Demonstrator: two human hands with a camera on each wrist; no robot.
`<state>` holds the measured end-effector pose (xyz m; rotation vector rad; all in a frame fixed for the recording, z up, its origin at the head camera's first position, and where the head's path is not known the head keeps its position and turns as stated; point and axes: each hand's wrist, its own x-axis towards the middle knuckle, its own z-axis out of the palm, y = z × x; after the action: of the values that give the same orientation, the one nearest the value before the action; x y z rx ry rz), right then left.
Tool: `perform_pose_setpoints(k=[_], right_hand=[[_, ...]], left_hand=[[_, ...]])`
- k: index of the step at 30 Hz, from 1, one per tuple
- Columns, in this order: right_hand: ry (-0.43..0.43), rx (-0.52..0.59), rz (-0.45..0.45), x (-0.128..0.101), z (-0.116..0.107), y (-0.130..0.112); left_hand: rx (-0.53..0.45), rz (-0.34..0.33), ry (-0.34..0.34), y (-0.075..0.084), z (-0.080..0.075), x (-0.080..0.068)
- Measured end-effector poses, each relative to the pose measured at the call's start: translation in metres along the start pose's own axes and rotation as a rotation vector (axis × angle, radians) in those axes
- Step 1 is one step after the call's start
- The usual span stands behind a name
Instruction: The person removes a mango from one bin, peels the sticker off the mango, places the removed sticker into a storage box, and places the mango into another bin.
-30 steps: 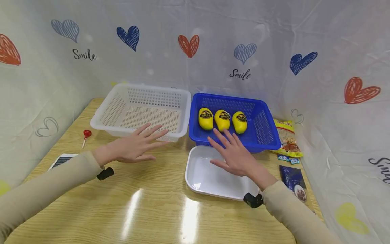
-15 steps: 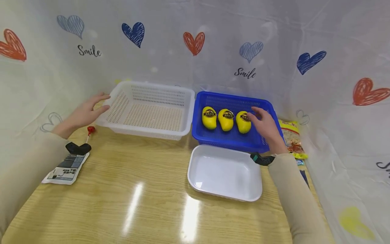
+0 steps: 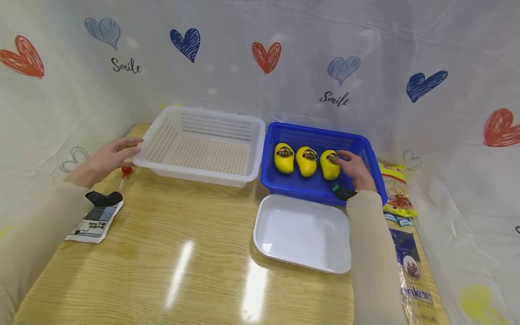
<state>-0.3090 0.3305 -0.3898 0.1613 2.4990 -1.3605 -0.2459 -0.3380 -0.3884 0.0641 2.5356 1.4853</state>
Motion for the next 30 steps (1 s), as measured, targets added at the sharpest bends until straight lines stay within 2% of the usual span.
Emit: perform_pose_setpoints(k=[6, 10, 16, 21, 25, 30], right_hand=[[-0.151, 0.039, 0.033, 0.008, 0.003, 0.001], [-0.197, 0.021, 0.045, 0.012, 0.005, 0.003], [-0.203, -0.004, 0.073, 0.017, 0.009, 0.005], [-0.165, 0.016, 0.091, 0.020, 0.011, 0.007], [-0.169, 0.033, 0.098, 0.019, 0.010, 0.008], [-0.172, 0.052, 0.062, 0.017, 0.008, 0.002]], left_hand=[[-0.133, 0.000, -0.022, -0.008, 0.004, -0.001], [-0.167, -0.002, -0.012, -0.011, 0.004, 0.001], [-0.174, -0.006, -0.023, -0.015, 0.003, 0.005], [-0.186, -0.018, -0.041, -0.014, 0.003, 0.004], [-0.185, -0.024, -0.037, -0.013, 0.004, 0.004], [-0.192, -0.020, -0.032, -0.013, 0.004, 0.005]])
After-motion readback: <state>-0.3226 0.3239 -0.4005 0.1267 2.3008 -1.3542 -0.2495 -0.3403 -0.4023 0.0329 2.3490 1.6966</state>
